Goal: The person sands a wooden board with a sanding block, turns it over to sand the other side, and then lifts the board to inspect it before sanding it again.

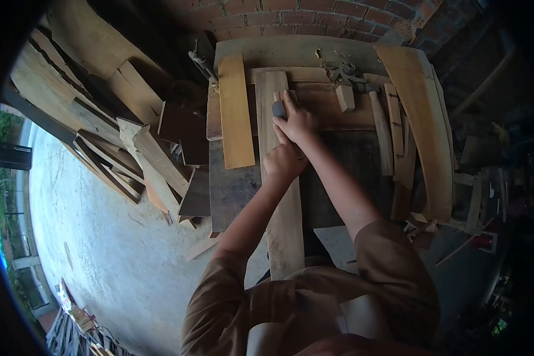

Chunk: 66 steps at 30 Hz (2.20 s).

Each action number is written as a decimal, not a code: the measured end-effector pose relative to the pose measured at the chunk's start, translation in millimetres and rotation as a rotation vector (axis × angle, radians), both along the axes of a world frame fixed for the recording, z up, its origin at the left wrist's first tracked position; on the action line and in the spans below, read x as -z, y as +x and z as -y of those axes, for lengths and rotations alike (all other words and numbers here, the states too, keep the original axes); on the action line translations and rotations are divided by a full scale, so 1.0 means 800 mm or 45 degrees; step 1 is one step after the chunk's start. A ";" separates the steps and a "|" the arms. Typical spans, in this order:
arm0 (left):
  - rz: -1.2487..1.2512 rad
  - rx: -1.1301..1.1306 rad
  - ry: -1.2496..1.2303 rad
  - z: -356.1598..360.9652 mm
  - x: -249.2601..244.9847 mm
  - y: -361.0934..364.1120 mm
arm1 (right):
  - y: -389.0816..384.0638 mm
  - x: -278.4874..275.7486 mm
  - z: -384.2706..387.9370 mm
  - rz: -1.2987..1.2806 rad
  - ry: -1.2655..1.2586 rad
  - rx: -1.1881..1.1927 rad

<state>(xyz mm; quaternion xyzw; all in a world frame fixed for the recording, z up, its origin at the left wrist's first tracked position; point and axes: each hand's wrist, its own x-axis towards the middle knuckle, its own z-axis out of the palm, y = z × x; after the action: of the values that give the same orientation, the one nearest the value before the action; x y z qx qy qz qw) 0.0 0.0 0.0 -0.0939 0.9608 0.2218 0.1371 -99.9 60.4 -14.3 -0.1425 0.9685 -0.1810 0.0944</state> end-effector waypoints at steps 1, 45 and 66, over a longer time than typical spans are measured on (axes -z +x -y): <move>-0.099 -0.035 -0.045 0.003 -0.005 -0.011 | -0.011 -0.006 0.011 0.040 0.054 0.043; -0.060 -0.090 -0.151 0.064 -0.004 -0.010 | -0.001 0.007 0.066 -0.103 -0.104 0.034; -0.019 -0.026 -0.181 0.034 0.010 0.016 | 0.035 -0.004 0.029 0.020 -0.086 0.078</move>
<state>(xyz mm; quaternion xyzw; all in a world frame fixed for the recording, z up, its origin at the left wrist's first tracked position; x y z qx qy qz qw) 12.5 -27.0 -7.7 -0.1117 0.9741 0.1551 0.1206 -71.9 37.3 -11.3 -0.1145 0.9650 -0.2176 0.0915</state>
